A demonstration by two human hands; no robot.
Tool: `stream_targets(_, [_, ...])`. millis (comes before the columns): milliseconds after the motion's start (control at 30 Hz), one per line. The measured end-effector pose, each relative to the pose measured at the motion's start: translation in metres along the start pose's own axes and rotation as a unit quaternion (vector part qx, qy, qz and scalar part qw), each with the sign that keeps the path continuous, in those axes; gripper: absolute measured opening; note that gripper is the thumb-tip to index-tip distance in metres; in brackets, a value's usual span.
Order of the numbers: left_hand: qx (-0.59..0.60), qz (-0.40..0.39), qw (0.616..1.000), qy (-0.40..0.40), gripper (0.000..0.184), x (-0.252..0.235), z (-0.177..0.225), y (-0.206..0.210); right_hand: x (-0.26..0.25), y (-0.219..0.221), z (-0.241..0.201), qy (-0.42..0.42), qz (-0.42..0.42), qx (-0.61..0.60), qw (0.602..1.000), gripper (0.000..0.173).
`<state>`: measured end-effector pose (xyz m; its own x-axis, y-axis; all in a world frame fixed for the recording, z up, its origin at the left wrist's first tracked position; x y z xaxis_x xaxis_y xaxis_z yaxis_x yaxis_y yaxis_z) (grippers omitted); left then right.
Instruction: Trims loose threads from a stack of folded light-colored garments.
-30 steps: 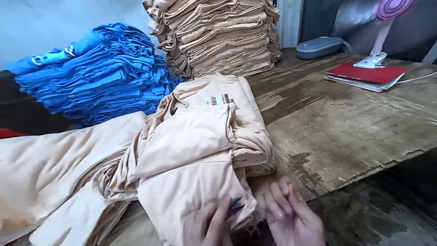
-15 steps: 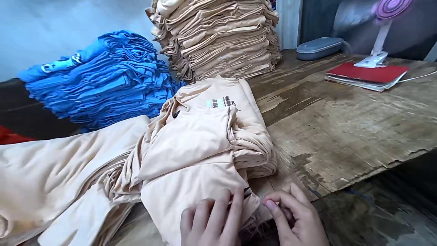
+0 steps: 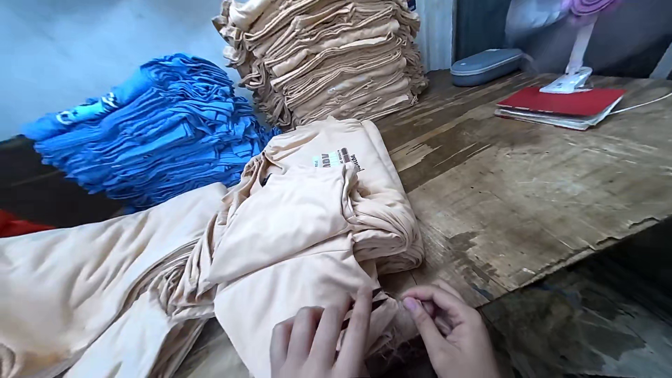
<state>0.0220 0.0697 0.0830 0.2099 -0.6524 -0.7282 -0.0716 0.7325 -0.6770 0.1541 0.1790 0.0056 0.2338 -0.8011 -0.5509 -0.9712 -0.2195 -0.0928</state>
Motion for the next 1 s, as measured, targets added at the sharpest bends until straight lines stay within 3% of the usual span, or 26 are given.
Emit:
stream_targets(133, [-0.017, -0.009, 1.000, 0.015, 0.023, -0.010, 0.006, 0.009, 0.001, -0.001, -0.006, -0.019, 0.020, -0.033, 0.999, 0.009])
stream_targets(233, [0.057, -0.034, 0.997, -0.024, 0.019, -0.009, -0.005, 0.009, 0.002, -0.002, -0.002, 0.005, 0.000, -0.017, 1.000, 0.011])
stream_targets(367, [0.169, -0.115, 0.976, -0.071, 0.046, 0.019, -0.027, 0.030, 0.002, 0.019, 0.011, 0.130, -0.132, -0.092, 0.978, 0.033])
stream_targets(433, [0.164, -0.094, 0.981, -0.043, 0.017, 0.033, -0.036, 0.036, 0.003, 0.030, 0.011, 0.151, -0.156, -0.172, 0.961, 0.028])
stream_targets(467, [0.175, -0.074, 0.981, -0.025, 0.011, 0.037, -0.040, 0.032, 0.003, 0.029, 0.010, 0.142, -0.144, -0.194, 0.960, 0.019])
stream_targets(533, [0.208, -0.042, 0.977, 0.018, 0.019, 0.042, -0.044, 0.021, 0.004, 0.021, 0.011, 0.135, -0.113, -0.219, 0.960, 0.007])
stream_targets(600, [0.197, -0.049, 0.978, 0.052, 0.018, 0.044, -0.043, 0.016, 0.006, 0.015, 0.014, 0.157, -0.087, -0.254, 0.950, 0.007])
stream_targets(700, [0.160, -0.136, 0.978, 0.013, 0.017, 0.040, -0.045, 0.027, 0.009, 0.016, 0.014, 0.172, -0.033, -0.274, 0.946, 0.009])
stream_targets(767, [0.197, -0.143, 0.969, -0.028, 0.033, 0.031, -0.043, 0.020, 0.007, 0.015, 0.012, 0.152, -0.003, -0.260, 0.953, 0.010])
stream_targets(933, [0.104, -0.042, 0.994, -0.015, 0.025, 0.009, -0.016, -0.007, 0.006, 0.011, 0.005, 0.101, 0.007, -0.218, 0.971, 0.008])
stream_targets(1000, [0.056, -0.037, 0.998, -0.002, 0.023, 0.004, -0.007, -0.007, 0.004, 0.010, 0.000, 0.079, 0.005, -0.204, 0.976, 0.008])
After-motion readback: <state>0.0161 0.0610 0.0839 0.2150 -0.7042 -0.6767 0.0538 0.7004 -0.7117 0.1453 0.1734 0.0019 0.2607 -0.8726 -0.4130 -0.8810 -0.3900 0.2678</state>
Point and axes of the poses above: each hand's wrist, its own x-axis away from the middle knuckle, its own y-axis out of the palm, z = x × y, the point moved 8 cm from there along -x, towards the middle knuckle, and after that the axes turned 10 degrees about -y, right-handed, at the moved point
